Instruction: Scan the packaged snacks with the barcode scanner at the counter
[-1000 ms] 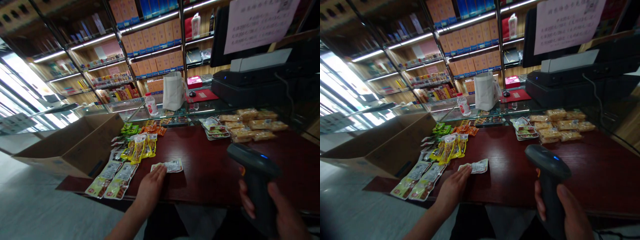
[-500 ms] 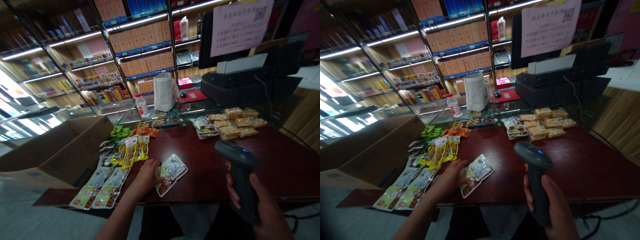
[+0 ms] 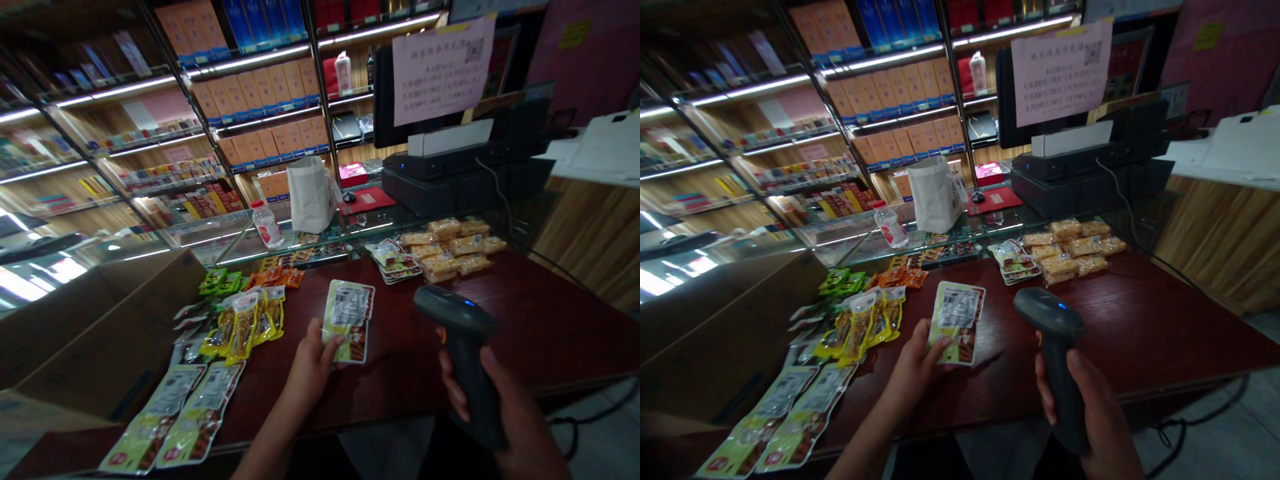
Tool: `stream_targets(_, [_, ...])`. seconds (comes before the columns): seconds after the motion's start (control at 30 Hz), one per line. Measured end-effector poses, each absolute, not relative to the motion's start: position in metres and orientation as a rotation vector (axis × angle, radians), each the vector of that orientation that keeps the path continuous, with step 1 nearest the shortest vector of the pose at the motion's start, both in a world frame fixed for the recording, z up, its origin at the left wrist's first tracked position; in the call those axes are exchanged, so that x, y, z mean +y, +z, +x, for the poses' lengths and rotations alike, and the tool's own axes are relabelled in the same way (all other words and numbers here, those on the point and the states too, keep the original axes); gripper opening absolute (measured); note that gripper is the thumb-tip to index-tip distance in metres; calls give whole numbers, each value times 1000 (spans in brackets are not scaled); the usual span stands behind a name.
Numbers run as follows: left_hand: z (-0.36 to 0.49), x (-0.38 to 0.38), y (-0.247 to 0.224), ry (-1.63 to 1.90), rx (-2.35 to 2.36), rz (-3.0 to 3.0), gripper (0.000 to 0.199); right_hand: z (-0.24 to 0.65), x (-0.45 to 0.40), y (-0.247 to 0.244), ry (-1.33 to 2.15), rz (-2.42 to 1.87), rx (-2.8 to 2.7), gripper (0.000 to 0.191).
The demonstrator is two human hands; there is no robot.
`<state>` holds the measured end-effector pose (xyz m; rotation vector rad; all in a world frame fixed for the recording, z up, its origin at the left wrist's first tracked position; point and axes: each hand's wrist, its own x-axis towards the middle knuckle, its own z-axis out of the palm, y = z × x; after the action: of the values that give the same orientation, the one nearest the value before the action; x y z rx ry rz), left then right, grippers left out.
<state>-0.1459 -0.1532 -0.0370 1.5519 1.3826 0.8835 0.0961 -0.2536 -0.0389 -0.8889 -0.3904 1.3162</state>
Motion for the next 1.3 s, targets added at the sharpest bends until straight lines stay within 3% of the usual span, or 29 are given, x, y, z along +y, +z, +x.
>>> stream_targets(0.33, [-119, -159, -69, 1045, 1316, 1612, 27, 80, -255, -43, 1417, -874, -497, 45])
stream_targets(0.5, [-120, -157, -68, 1030, 1427, 1650, 23, 77, -255, -51, 1411, -914, -563, 39])
stream_targets(1.03, [-120, -157, -67, 1019, 1496, 1735, 20, 74, -250, -51, 1447, -891, -764, 42])
stream_targets(1.3, [-119, -137, -66, 984, 1308, 1495, 35, 81, -249, -47, 1353, -964, -586, 42])
